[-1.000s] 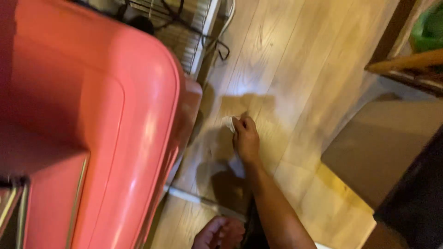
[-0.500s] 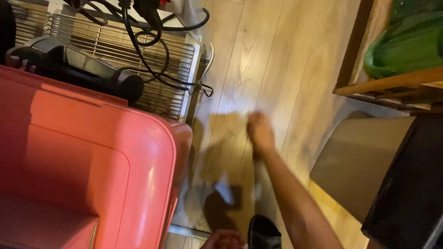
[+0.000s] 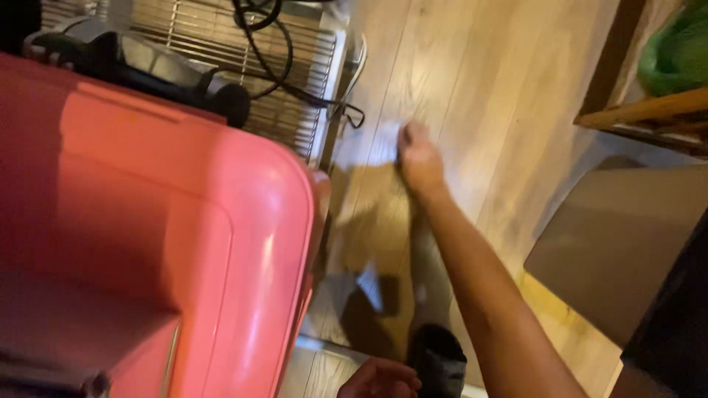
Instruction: The recorder washes their hands, wipes down a kitchen counter, adds sugar to bowls containing egg yolks, and then whisks the mixture.
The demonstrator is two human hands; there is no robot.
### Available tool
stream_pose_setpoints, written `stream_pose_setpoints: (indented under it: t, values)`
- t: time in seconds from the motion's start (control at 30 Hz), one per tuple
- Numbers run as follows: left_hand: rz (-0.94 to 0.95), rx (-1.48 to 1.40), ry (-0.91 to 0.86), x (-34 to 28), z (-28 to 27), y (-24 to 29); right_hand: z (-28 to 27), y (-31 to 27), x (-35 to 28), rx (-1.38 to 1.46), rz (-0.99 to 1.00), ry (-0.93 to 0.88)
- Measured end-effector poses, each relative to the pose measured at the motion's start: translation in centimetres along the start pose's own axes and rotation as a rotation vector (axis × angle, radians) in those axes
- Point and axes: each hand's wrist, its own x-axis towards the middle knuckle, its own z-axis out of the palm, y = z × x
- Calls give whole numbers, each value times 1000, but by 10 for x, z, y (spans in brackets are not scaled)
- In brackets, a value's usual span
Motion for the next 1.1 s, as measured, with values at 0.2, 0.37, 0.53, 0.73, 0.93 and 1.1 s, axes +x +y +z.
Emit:
stream_pose_setpoints:
  t: [0.2, 0.37, 0.53, 0.73, 0.93, 1.1]
  values:
    - [172, -26, 201, -20, -23, -65, 29, -156, -144, 643, 196, -231]
    - [95, -85, 586, -44, 39, 44, 113, -206, -308, 553, 33, -512]
    - [156, -167, 575, -82, 35, 13, 18, -172, -262, 637, 394, -590]
    - [203, -198, 512, -137, 3, -116, -75, -68, -267, 139, 71, -89]
    - [-484, -140, 450, -152, 11, -148, -272, -125, -282, 452, 365, -149]
    - [-206, 93, 536, -165, 122, 20, -473, -157, -261, 524, 486, 357]
